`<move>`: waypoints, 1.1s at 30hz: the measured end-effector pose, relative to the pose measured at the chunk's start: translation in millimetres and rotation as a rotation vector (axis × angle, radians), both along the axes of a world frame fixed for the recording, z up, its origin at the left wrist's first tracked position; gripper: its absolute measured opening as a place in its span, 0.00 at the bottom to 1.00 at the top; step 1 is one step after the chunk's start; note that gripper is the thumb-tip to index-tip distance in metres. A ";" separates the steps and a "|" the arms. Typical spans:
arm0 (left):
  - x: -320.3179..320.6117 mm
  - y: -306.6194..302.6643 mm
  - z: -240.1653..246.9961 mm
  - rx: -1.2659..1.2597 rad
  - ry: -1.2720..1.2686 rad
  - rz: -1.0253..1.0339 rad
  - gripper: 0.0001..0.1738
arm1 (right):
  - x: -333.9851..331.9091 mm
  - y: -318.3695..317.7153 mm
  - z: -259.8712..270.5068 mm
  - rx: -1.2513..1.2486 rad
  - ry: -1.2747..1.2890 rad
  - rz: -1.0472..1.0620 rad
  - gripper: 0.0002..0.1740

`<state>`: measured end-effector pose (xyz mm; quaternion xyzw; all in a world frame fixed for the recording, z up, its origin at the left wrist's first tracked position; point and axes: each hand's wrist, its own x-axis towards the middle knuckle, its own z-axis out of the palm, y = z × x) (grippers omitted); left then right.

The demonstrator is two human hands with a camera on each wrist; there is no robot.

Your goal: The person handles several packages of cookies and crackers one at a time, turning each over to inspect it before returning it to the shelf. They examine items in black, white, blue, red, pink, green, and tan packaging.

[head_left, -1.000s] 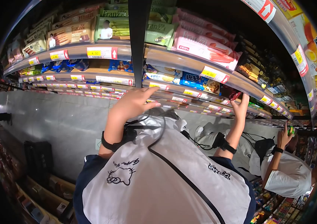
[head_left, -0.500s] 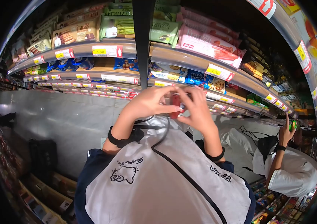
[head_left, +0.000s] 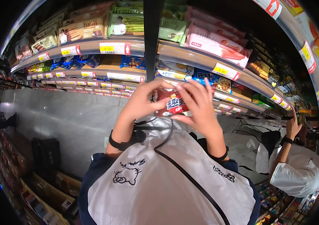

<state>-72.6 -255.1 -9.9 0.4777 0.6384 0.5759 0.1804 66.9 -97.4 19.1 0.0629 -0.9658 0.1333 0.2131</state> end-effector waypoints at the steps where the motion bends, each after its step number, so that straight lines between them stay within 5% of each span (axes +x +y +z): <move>1: -0.5 -7.8 8.6 -0.022 -0.250 -0.044 0.16 | 2.5 2.7 6.6 0.012 0.010 -0.007 0.48; 7: -9.1 -37.9 13.5 0.362 -0.288 0.010 0.19 | 33.7 24.3 24.0 -0.184 0.380 -0.374 0.58; 10: -6.7 -43.1 12.4 0.494 -0.275 -0.012 0.23 | 43.1 21.5 20.7 -1.168 0.420 -0.163 0.53; 13: -2.2 -44.4 18.1 0.500 -0.185 -0.119 0.28 | 83.3 38.6 -4.0 -1.153 0.230 -0.196 0.47; 17: 0.0 -43.7 30.1 0.374 -0.059 -0.159 0.26 | 94.0 38.4 -9.0 -1.057 0.460 0.000 0.48; 21: 11.8 -26.6 41.6 0.594 -0.131 -0.061 0.22 | 84.1 43.3 -6.9 -1.280 0.427 0.313 0.35; 23: 5.6 -25.5 38.8 0.643 0.005 -0.053 0.20 | 70.9 10.9 23.6 -1.253 0.435 0.200 0.22; 28: 8.2 -22.6 36.2 0.705 0.161 0.045 0.19 | 62.4 31.9 1.4 -1.111 0.440 0.421 0.22; 33: 17.9 -15.6 34.5 0.809 0.115 0.196 0.18 | 54.0 18.3 0.1 -1.169 0.544 0.287 0.23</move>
